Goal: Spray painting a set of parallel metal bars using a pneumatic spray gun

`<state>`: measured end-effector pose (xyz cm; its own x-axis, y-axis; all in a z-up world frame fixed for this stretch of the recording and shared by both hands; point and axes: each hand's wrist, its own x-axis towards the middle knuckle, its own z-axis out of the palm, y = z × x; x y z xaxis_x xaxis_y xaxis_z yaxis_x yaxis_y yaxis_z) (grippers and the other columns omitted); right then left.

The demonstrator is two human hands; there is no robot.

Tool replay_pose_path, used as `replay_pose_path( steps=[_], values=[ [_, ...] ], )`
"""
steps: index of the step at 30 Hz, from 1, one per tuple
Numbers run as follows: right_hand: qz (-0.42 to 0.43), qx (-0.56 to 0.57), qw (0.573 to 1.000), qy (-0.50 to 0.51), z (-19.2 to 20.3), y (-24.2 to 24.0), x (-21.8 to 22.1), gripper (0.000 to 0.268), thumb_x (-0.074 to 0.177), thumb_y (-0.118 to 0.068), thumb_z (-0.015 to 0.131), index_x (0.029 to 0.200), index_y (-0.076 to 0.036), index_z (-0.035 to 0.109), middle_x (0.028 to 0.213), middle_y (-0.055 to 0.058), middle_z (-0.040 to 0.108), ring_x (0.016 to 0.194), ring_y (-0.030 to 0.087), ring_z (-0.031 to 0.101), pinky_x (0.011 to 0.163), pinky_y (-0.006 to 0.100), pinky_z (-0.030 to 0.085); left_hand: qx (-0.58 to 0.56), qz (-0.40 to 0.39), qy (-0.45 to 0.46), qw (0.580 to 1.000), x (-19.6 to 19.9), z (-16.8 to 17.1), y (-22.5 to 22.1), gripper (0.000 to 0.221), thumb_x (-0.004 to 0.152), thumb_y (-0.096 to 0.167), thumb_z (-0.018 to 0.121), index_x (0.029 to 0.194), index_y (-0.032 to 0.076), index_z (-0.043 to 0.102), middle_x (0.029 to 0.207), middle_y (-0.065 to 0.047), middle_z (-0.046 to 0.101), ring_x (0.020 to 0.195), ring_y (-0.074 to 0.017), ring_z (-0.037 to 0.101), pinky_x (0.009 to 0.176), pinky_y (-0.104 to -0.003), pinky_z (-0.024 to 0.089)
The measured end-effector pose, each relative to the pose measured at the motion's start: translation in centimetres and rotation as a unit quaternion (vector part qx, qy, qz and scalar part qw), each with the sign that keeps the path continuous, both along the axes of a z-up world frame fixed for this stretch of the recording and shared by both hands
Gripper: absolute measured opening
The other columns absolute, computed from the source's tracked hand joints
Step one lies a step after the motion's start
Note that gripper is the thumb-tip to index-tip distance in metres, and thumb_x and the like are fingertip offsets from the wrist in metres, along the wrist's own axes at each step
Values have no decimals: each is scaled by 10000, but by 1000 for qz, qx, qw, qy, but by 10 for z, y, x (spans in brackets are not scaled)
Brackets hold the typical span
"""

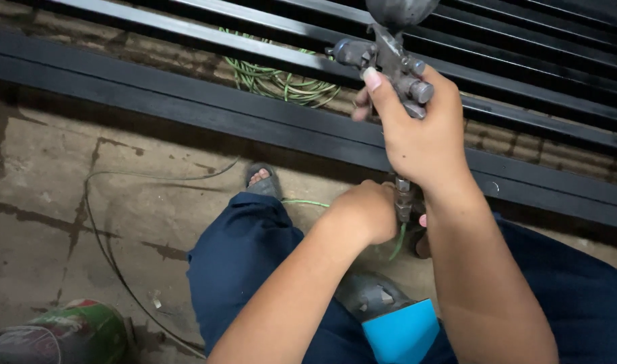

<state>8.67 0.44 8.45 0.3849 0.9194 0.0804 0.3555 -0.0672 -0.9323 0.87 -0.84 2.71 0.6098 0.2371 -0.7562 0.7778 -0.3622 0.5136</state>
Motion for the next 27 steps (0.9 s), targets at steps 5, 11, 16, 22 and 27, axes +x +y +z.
replay_pose_path(
  steps=[5,11,16,22,27],
  values=[
    [-50,-10,998,-35,-9,-7,5,233,1069,-231,638,897,-73,641,735,20,678,602,129,692,636,267,569,-6,-49,14,999,2,3,0,499,907,135,499,1403,77,522,1360,-221,561,1173,-412,633,883,-487,593],
    [-155,-28,987,-44,-20,-31,22,202,1055,-237,664,927,-82,650,746,18,695,595,116,704,611,249,568,49,-74,-38,995,6,-37,-17,443,877,197,522,1276,37,633,1213,-220,707,1087,-431,695,867,-483,594],
    [-200,-26,977,-76,-19,-63,38,204,1089,-245,605,974,-88,667,852,12,728,749,116,753,797,275,591,66,-54,-64,994,5,-47,-16,424,899,304,536,1209,65,701,1156,-203,736,1038,-424,710,852,-482,590],
    [-178,45,973,-140,-21,-112,61,255,1178,-86,544,1089,75,721,932,235,755,960,316,744,882,459,562,54,-7,-92,994,-21,5,4,627,917,387,538,1303,-100,622,1237,-352,675,1196,-493,655,990,-580,556],
    [-211,89,973,-33,-16,-142,73,260,1149,-75,517,1074,130,659,1010,288,730,955,365,743,874,488,607,97,110,-135,980,-57,57,7,594,998,228,510,1445,-161,491,1356,-431,573,1297,-585,546,1112,-610,419]
  ],
)
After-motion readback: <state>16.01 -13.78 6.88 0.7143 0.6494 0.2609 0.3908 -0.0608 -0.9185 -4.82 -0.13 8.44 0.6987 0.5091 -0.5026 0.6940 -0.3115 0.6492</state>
